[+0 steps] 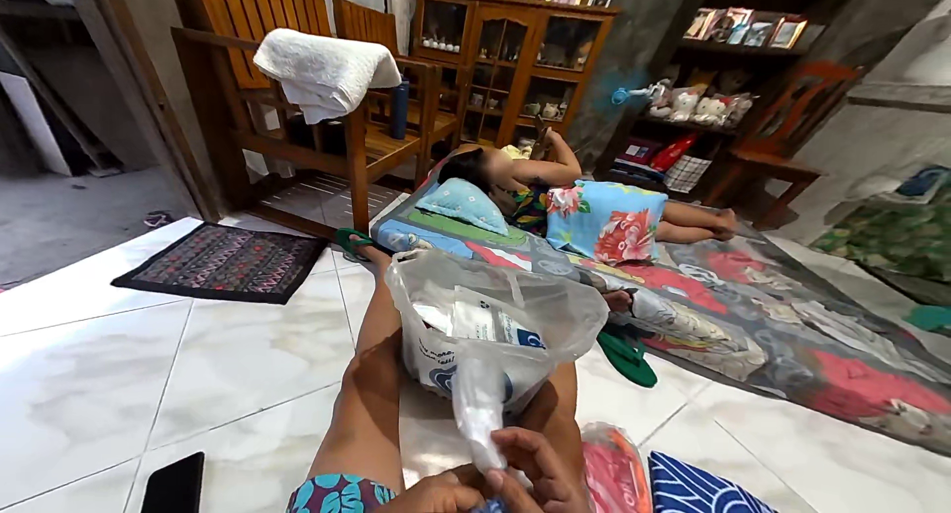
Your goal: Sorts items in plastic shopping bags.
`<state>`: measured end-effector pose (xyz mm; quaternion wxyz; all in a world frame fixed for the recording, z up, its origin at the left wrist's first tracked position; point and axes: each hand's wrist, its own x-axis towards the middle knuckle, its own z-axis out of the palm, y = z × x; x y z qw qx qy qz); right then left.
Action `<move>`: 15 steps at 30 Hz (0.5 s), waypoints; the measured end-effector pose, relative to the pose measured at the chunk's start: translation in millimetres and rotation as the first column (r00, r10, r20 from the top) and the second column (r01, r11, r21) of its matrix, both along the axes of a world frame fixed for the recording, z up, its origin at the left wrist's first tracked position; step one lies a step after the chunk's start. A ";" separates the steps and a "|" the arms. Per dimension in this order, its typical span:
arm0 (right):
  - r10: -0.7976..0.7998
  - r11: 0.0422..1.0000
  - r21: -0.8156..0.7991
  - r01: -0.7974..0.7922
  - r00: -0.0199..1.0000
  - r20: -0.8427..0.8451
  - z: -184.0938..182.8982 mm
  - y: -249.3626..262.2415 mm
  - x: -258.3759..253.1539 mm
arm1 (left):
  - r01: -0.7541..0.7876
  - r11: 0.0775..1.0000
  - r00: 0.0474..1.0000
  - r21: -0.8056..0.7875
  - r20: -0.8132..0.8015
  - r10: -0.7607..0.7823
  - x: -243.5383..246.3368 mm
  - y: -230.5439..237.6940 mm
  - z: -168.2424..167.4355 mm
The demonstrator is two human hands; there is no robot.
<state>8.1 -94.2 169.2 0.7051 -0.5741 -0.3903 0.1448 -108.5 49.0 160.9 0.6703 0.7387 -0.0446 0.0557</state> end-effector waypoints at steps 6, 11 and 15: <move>-0.117 0.912 0.308 0.270 0.893 -0.435 -9.8 -12.1 27.5 | -0.065 0.860 0.957 0.506 0.276 -0.090 -9.9 10.4 3.2; -0.231 0.860 0.275 0.430 0.808 -0.542 -15.2 -32.3 47.8 | -0.003 0.980 0.917 0.200 0.392 -0.077 -16.6 46.9 1.7; -0.270 0.851 0.273 0.449 0.818 -0.507 -13.4 -41.4 42.8 | -0.030 0.999 0.945 0.033 0.327 0.017 -24.7 63.2 -12.8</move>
